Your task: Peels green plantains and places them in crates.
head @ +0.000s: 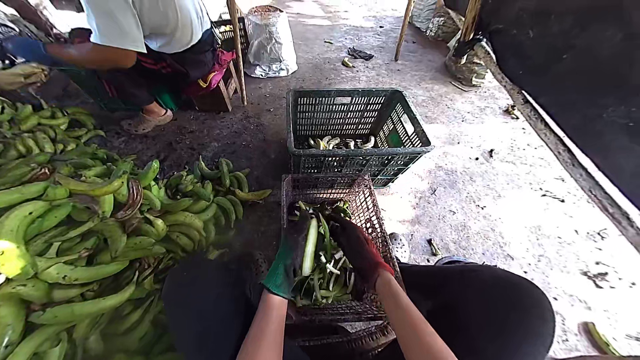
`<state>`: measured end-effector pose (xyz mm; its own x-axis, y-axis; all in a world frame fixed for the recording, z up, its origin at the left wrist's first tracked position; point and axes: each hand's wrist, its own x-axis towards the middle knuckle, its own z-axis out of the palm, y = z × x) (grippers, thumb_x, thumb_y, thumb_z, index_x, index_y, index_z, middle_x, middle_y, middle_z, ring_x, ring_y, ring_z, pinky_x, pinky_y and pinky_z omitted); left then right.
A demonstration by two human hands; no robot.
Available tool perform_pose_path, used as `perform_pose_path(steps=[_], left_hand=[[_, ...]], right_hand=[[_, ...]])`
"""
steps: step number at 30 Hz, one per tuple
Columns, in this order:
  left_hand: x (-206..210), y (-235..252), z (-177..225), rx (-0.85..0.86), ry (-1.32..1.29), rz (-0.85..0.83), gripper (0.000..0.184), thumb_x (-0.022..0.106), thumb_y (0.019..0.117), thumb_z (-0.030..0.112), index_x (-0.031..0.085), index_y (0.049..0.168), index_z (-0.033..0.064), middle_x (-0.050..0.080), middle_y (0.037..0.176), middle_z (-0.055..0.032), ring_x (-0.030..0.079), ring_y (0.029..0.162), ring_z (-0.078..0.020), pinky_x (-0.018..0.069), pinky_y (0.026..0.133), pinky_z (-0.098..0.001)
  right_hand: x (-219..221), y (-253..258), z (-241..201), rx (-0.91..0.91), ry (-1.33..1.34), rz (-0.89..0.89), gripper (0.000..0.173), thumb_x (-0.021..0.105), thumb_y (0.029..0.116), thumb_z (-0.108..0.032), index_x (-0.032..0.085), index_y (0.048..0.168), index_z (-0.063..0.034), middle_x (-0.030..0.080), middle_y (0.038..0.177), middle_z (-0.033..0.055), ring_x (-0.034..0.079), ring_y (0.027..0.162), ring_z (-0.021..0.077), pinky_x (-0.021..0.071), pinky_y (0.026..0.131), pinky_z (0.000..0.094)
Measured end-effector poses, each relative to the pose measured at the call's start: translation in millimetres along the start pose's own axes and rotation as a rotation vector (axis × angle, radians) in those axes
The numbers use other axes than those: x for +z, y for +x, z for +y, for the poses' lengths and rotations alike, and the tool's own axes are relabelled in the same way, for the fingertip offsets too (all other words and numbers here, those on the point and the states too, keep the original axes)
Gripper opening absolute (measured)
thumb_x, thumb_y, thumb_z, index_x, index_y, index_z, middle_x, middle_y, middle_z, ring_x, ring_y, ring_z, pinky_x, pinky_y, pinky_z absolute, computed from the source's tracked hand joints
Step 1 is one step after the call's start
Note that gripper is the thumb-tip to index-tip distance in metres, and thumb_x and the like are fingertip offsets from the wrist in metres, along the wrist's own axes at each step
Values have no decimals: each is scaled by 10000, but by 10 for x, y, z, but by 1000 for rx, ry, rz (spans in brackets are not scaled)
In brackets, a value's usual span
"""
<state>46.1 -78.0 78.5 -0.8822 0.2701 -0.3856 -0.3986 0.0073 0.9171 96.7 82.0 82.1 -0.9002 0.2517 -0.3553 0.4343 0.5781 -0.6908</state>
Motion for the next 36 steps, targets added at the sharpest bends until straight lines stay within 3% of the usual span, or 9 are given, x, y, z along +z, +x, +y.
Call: perform_pose_path(steps=[4,7,15,18,20,23,29,32,36], left_hand=[[-115,141,-96,-22,-617,-97,415,290,1117,310,597,1144,32,663,810,-62,648,655,-108,571,578,-257],[-159,96,-47,-46,-666,-149,388,272,1123,256,597,1113,42,655,820,-32,641,686,-73,556,613,-211],[-17,35,-114,-115,-473,-112,315,396,1099,225,615,1182,14,676,877,-79,661,723,-123,575,628,-275],[-60,42,-42,-163,-553,-68,352,358,1104,268,609,1132,22,655,798,-79,639,631,-125,556,535,-264],[-145,66,-75,-70,-499,-33,347,352,1110,232,604,1189,7,681,906,-81,665,767,-121,582,674,-273],[-167,64,-102,-6,-380,-62,311,377,1100,186,613,1177,-1,672,910,-61,651,778,-94,569,702,-251],[-4,-103,13,-137,-393,-85,302,418,1091,205,634,1167,8,692,910,-97,678,770,-139,586,672,-293],[-64,-200,222,38,-262,-25,259,426,1077,136,637,1149,3,692,946,-54,664,819,-91,573,707,-245],[68,71,925,503,-113,167,271,470,1073,184,633,1228,33,684,1075,-23,648,935,-73,562,827,-282]], right_hand=[[201,-355,81,-264,-189,207,467,633,939,-173,646,1399,-250,686,1203,184,672,1060,384,526,909,608],[414,-505,185,-595,-263,402,435,708,801,-244,754,1232,-283,725,1086,150,695,964,407,520,801,651],[425,68,327,-12,169,208,434,544,1027,-258,580,1458,-220,647,1321,153,644,1169,288,510,1005,518],[353,-32,467,-89,349,233,434,548,1028,-218,567,1438,-78,636,1347,149,614,1225,225,483,1068,431],[315,-269,421,-273,304,165,408,558,988,-130,624,1386,-69,662,1283,137,634,1167,214,514,1029,403],[366,-480,312,-449,74,90,344,676,899,-123,746,1234,-164,701,1157,134,675,1056,303,544,926,542],[460,-60,417,-109,238,459,466,628,960,-155,609,1424,-116,627,1271,225,636,1113,345,531,952,520],[101,-175,434,-187,414,274,474,599,988,-157,548,1447,-51,635,1289,154,642,1103,182,546,964,342],[-603,-419,433,-194,169,-56,370,531,1034,-193,605,1380,-85,705,1064,56,664,865,112,568,812,341]])
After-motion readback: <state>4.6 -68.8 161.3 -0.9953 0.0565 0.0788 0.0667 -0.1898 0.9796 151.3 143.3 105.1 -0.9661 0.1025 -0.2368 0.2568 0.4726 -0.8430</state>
